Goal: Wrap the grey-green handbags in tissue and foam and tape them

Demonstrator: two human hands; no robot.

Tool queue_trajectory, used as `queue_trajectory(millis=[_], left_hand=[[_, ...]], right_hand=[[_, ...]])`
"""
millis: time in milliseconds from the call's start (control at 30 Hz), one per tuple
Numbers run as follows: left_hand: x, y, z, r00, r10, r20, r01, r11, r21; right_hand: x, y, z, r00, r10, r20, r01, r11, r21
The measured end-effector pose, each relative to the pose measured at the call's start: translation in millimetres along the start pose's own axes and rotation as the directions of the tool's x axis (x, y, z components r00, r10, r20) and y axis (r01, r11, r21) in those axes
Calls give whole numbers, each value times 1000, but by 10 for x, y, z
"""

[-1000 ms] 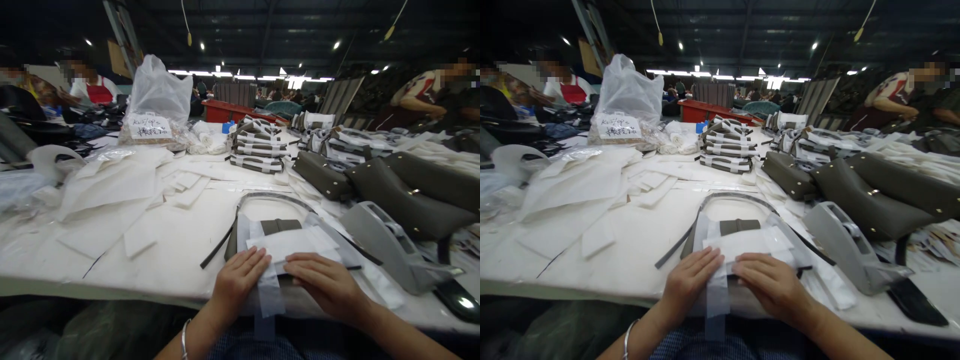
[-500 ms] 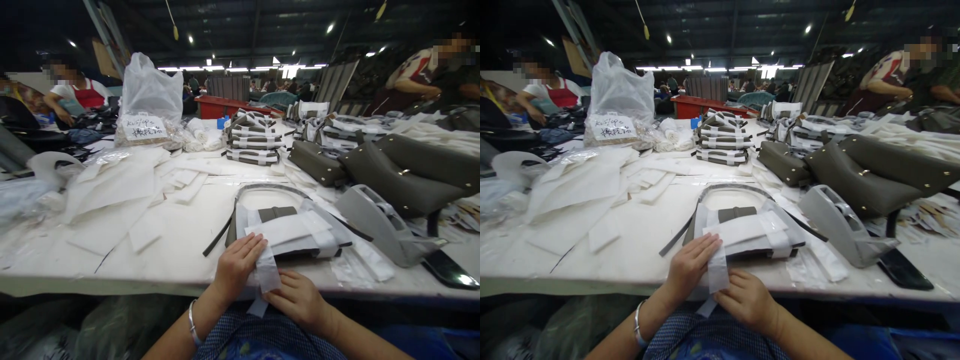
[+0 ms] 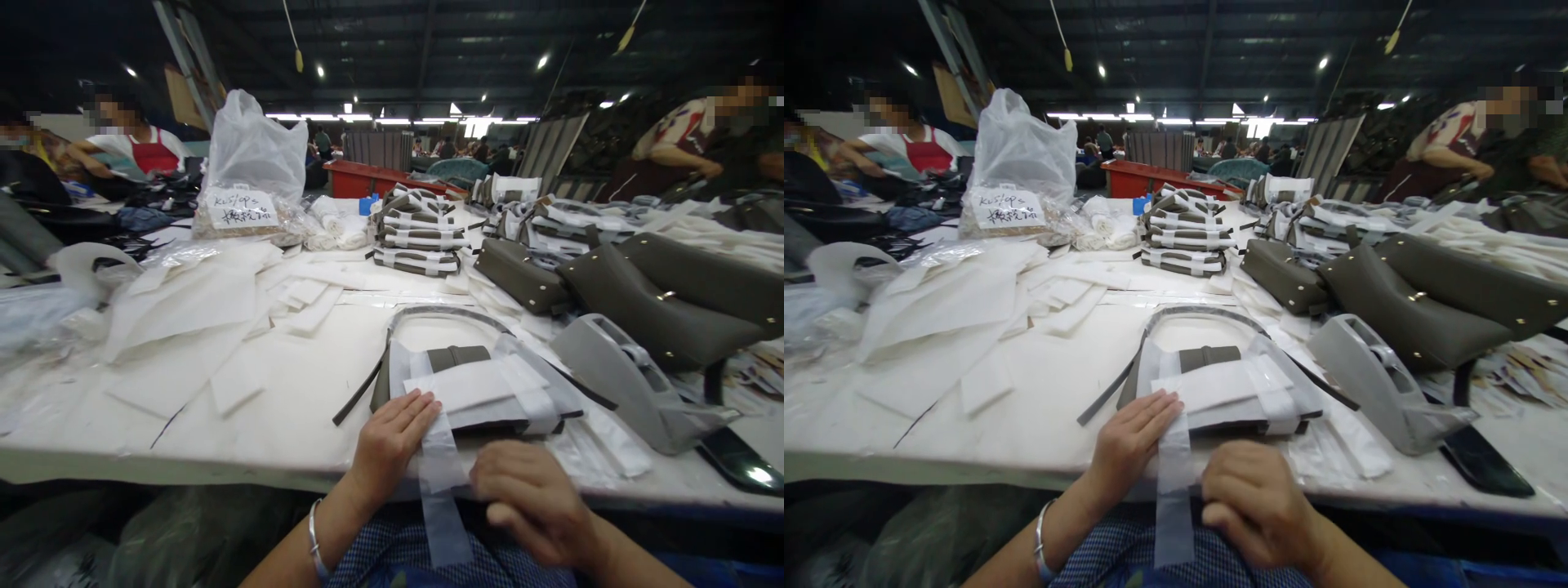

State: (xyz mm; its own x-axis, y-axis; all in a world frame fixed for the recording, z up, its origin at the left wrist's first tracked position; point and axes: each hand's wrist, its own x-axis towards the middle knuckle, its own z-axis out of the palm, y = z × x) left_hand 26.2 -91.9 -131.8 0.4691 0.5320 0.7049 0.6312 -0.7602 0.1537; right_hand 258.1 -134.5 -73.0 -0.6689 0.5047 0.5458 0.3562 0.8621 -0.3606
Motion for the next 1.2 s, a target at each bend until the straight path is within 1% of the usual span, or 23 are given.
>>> queue_trajectory(millis=[67,100,133,167,200,267,300,333,367,433,567,667,767,833,900,967,1033,1100,1133,1200], left_hand=[[-8,-1,6,1000,5,-15,-5,1000,2],[-11,-2,8,1000,6,-22,-6,1000,6],[-14,-3,9,1000,7,-24,-6,1000,9],[-16,-3,10,1000,8,-20,-8,1000,12],[-17,-5,11,1000,9,-17,-9,1000,16],[-18,-9,15,1000,15,-12,-15,1000,23],[-18,-11,18,1000,17,-14,-17,1000,25],[-19,-13,21,1000,20,-16,-19,999,27],[-20,-15,24,1000,22,-20,-22,999,29],[-22,-16,27,999,25,-30,-24,999,33],[-29,-1,21,999,29,-41,-26,998,49],[-33,13,22,999,35,-37,-32,998,61],[-32,15,28,999,17,-44,-14,998,68],[-28,8,30,999,9,-40,-7,998,57],[-23,0,29,1000,5,-31,-4,999,34],[-20,-7,27,1000,-3,-23,3,1000,10],[-21,-11,27,1000,-11,-14,11,1000,-12],[-26,-14,28,1000,-15,-5,15,1000,-26],[-29,-15,29,1000,-16,-2,16,999,-30],[-34,-17,32,1000,-16,2,16,999,-34]], right_hand=[[150,186,-143,980,126,-153,-150,976,-156],[246,308,-179,966,181,-183,-222,946,-238],[352,441,-194,958,239,-156,-277,912,-303],[464,578,-189,952,294,-82,-304,886,-350],[579,709,-170,935,355,18,-321,865,-386],[796,930,-104,869,444,219,-325,845,-424],[892,1012,-64,835,464,295,-318,846,-429],[976,1072,-22,812,466,352,-305,852,-425],[1049,1112,20,800,454,393,-286,863,-416],[1161,1137,101,796,422,435,-249,882,-399],[1267,1025,208,791,398,464,-214,891,-400],[1217,890,188,803,374,463,-196,901,-388],[1011,781,70,833,321,451,-196,933,-303],[790,718,-33,874,303,380,-231,947,-224],[536,637,-120,921,290,261,-252,953,-169],[293,532,-163,957,228,176,-202,967,-155],[108,426,-143,979,125,161,-96,979,-179],[5,348,-65,987,48,152,-13,975,-223],[-16,326,-12,992,24,122,8,968,-251],[-11,316,100,1000,-1,22,8,953,-303]])
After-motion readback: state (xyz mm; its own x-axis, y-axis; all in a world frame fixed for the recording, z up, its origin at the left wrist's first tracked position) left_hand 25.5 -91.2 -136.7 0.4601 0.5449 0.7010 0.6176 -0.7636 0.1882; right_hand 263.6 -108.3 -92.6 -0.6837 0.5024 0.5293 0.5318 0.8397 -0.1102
